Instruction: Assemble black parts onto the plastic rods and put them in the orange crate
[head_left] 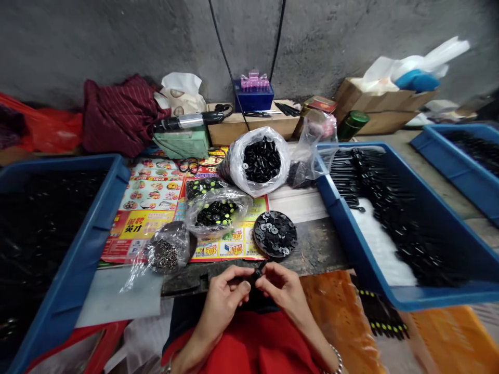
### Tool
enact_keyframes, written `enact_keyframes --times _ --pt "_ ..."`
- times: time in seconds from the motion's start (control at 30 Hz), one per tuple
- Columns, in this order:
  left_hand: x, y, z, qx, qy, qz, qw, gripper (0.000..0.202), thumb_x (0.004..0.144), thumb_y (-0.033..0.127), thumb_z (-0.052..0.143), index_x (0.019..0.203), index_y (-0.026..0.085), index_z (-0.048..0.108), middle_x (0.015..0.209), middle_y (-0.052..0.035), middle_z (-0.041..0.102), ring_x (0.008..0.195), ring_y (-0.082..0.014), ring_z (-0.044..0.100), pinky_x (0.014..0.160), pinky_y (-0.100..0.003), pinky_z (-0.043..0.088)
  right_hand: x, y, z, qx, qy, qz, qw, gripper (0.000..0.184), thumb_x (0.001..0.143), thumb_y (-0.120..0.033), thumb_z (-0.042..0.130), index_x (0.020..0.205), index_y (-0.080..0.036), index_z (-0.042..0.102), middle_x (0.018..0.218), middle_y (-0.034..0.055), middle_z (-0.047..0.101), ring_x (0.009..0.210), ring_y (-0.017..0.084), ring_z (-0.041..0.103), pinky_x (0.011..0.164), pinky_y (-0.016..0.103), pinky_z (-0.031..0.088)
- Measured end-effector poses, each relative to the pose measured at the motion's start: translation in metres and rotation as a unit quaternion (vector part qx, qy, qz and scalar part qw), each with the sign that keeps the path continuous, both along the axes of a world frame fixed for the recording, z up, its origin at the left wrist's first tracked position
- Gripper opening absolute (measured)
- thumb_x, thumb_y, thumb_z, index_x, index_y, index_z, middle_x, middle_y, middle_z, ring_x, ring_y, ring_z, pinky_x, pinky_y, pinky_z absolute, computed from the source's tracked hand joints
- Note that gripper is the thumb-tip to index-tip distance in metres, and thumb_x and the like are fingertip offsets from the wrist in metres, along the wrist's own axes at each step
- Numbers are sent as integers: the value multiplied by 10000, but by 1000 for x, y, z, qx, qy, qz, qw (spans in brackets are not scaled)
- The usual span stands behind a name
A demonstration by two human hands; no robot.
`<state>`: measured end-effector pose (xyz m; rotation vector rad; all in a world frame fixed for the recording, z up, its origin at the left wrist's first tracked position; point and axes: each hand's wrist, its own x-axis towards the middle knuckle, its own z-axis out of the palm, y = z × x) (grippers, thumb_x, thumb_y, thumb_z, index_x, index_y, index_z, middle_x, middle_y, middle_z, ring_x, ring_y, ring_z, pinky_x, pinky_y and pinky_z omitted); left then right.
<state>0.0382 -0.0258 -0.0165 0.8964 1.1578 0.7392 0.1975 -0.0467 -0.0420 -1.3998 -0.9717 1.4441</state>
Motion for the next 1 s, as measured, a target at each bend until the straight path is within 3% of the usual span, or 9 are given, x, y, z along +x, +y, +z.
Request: enact_keyframes --times 0.1,0.27,0.33,0.47,0.57,0.77,1.0 --pt "1 -2 -2 13 -6 -6 1000 248 719 269 685 911 113 702 581 8 578 492 -102 503 460 -199 381 0 0 2 8 -33 29 999 369 805 -487 635 649 -164 547 569 -23 512 499 102 476 462 205 388" --pt "-1 -5 -3 7 -11 -14 1000 267 733 293 690 930 114 697 576 6 579 487 -101 498 460 -197 382 1 2 0 -34 27 77 996 493 815 -615 529 598 -173 512 470 -32 488 381 86 414 411 217 346" --pt "-1 -5 -2 3 -7 -10 1000 273 740 304 693 937 117 698 574 4 582 493 -101 500 467 -196 382 1 1 2 -26 9 70 997 451 814 -575 561 615 -172 535 495 -26 507 412 97 436 435 223 357" --pt "-1 -6 -3 15 -12 4 1000 272 725 318 717 920 129 723 669 -4 568 508 -97 520 464 -197 394 1 -1 11 81 -131 22 988 265 776 -399 685 672 -175 586 637 -7 548 576 134 494 524 230 367" --pt "1 -8 -5 17 -10 8 1000 278 717 324 721 923 138 742 720 0 525 501 -92 531 433 -191 384 1 -1 13 117 -179 34 976 292 839 -375 612 630 -171 591 622 -4 534 589 141 473 552 244 347" --pt "2 -11 -7 23 0 8 1000 267 735 335 701 914 143 754 723 5 492 483 -77 513 416 -180 370 -2 1 5 67 -127 55 988 461 873 -452 530 528 -150 576 527 -16 464 517 121 413 494 239 289" --pt "1 -9 -6 31 2 10 999 270 728 344 705 885 128 744 693 11 491 469 -78 504 403 -181 357 -5 2 6 4 -51 40 998 558 806 -628 540 533 -145 596 470 -19 476 417 94 388 421 219 271"
